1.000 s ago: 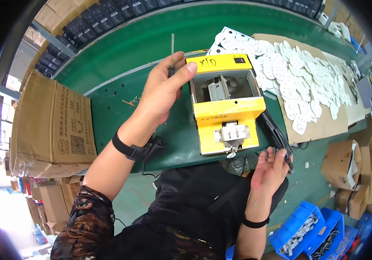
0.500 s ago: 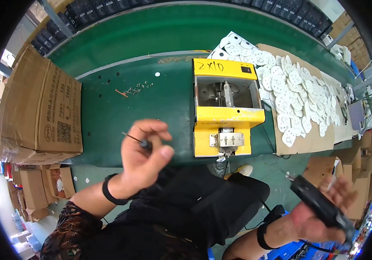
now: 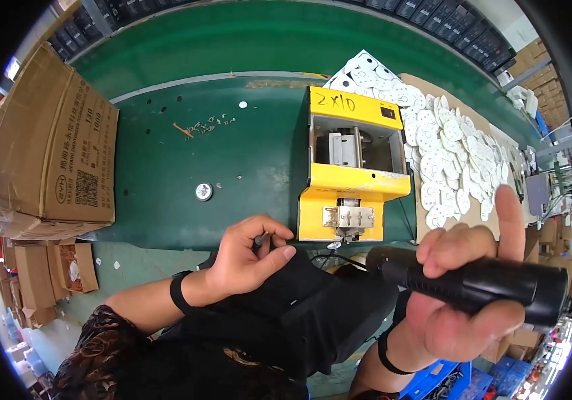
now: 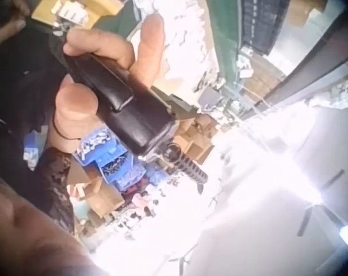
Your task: Assemble small electronic components using a screw-driving machine and an electric screwdriver on a factory production floor.
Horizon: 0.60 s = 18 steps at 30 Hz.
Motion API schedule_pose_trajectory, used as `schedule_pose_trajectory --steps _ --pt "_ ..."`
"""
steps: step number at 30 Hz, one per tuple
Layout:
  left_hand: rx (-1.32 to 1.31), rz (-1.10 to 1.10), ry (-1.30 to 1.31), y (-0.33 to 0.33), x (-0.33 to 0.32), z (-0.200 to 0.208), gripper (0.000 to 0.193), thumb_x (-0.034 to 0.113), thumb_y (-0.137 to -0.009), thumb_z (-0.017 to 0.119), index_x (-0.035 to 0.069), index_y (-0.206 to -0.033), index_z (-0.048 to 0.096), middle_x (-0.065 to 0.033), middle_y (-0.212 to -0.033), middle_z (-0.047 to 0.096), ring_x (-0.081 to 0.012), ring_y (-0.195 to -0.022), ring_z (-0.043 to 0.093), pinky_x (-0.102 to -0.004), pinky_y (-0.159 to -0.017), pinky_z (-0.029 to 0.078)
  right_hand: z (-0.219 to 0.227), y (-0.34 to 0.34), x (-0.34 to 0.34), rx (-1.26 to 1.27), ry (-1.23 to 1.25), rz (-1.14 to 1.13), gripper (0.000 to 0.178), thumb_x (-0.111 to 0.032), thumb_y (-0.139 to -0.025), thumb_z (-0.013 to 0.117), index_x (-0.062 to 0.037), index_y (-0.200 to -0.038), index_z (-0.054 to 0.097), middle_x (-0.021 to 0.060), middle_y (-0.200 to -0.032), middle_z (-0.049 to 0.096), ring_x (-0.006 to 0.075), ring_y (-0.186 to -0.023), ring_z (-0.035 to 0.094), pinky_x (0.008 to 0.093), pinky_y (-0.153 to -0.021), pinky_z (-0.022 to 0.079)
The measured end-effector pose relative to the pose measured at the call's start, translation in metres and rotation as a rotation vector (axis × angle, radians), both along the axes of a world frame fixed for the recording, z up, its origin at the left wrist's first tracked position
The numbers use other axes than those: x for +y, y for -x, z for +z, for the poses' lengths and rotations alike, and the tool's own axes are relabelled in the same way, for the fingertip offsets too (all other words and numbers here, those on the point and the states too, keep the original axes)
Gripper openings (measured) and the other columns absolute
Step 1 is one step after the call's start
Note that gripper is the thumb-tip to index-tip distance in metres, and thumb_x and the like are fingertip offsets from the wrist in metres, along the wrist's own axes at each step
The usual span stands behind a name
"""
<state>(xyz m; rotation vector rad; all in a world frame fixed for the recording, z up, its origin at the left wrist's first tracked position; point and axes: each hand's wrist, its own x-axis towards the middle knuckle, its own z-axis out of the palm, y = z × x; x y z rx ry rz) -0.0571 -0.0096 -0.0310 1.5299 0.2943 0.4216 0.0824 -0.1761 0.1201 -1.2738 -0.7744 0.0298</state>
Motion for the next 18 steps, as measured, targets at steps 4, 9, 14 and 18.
schedule_pose_trajectory --steps 4,9,14,18 --pt "0.035 -0.008 0.078 -0.002 0.001 0.001 0.019 0.004 -0.083 0.073 0.002 -0.1 0.063 0.0017 -0.079 0.06 -0.0017 -0.056 0.039 -0.0197 -0.055 0.035 -0.005 -0.006 0.005 -0.03 -0.016 0.059 0.091 -0.068 -0.09 0.052 0.0105 -0.135 0.042 0.0093 -0.085 0.063 0.0143 -0.072 0.053 0.0316 -0.068 0.046" --pt "0.044 -0.035 0.076 -0.003 0.001 0.004 0.017 0.005 -0.086 0.072 0.0 -0.1 0.063 0.0017 -0.079 0.06 -0.0011 -0.057 0.039 -0.0198 -0.055 0.036 0.001 -0.003 0.01 0.187 -0.017 0.015 0.075 -0.059 -0.071 0.081 0.0014 -0.107 0.055 0.0102 -0.085 0.065 0.0196 -0.078 0.062 0.0312 -0.075 0.049" --pt "0.052 -0.033 0.079 -0.003 0.002 0.004 0.017 0.005 -0.086 0.072 0.0 -0.1 0.063 0.0013 -0.079 0.06 -0.0012 -0.057 0.04 -0.0198 -0.055 0.036 0.0 -0.004 0.012 0.2 -0.082 0.105 0.063 -0.049 -0.073 0.083 -0.0014 -0.102 0.055 0.0112 -0.088 0.064 0.0207 -0.079 0.061 0.0326 -0.076 0.048" --pt "0.061 -0.043 0.061 -0.002 0.003 0.003 0.016 0.005 -0.085 0.072 0.001 -0.098 0.063 0.0009 -0.079 0.06 -0.0016 -0.056 0.041 -0.0204 -0.055 0.037 -0.002 -0.002 0.016 0.229 -0.066 0.083 0.056 -0.044 -0.073 0.084 -0.0028 -0.098 0.055 0.0114 -0.086 0.063 0.021 -0.079 0.06 0.0332 -0.077 0.047"
